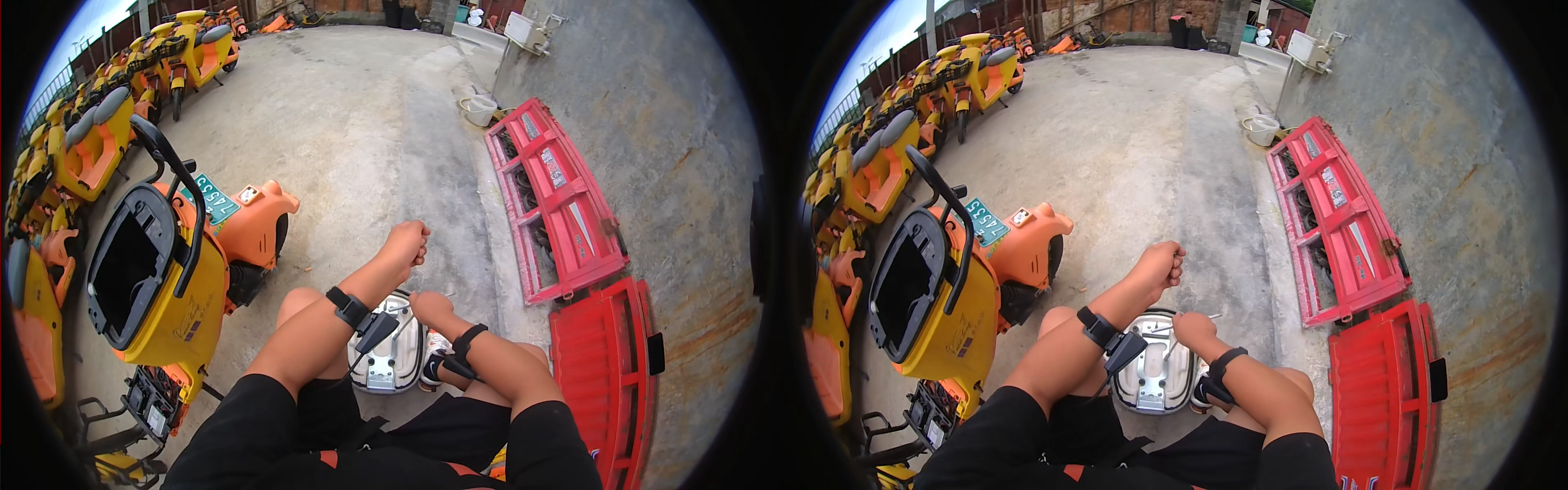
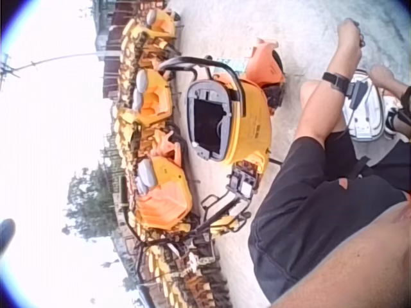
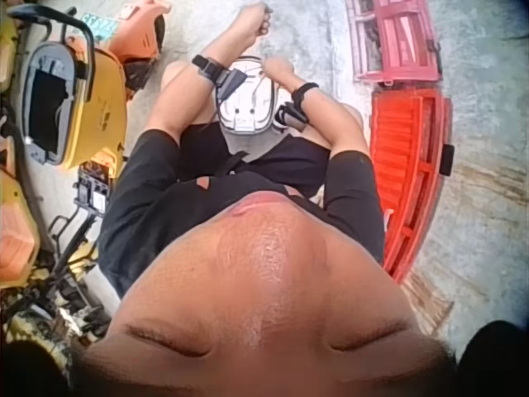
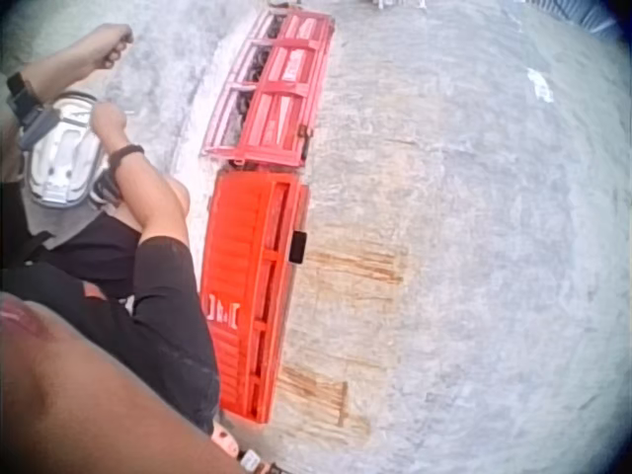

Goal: Fixing the seat or base of an electric scooter using tools.

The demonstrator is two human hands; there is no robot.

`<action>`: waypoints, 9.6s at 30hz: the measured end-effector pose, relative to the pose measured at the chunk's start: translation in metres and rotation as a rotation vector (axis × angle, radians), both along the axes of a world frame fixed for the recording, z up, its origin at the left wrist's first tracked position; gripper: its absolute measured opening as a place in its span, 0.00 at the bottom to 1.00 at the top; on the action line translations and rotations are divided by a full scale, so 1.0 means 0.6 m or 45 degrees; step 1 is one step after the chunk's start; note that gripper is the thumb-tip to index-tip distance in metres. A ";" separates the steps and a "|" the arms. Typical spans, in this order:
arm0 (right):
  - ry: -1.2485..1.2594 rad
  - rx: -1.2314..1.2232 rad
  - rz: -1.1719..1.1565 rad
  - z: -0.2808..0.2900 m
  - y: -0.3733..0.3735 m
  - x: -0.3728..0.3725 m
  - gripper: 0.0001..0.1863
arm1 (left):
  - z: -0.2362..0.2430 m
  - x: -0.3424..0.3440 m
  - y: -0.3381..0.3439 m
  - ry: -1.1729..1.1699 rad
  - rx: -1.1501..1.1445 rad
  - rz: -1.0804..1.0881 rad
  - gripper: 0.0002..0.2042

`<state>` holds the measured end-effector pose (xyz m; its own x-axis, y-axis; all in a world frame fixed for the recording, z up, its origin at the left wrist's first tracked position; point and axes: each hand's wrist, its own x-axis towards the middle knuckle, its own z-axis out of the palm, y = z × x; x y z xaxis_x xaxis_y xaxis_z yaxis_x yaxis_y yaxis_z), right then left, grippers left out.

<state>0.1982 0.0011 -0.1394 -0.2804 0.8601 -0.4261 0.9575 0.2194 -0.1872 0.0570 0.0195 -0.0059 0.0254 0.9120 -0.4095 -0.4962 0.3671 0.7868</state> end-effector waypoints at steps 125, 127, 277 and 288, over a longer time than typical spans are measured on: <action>0.243 -0.064 0.408 0.010 0.025 -0.011 0.15 | -0.005 -0.015 -0.002 0.079 -0.010 -0.008 0.04; 0.192 0.121 0.847 0.022 0.031 -0.002 0.16 | -0.005 -0.014 0.000 0.074 -0.028 0.015 0.04; 0.339 0.150 0.367 0.001 0.020 -0.003 0.19 | 0.010 -0.066 -0.014 0.027 0.023 0.122 0.05; 0.507 0.037 -0.037 -0.036 0.038 0.000 0.23 | 0.010 -0.063 -0.010 0.026 0.029 0.104 0.05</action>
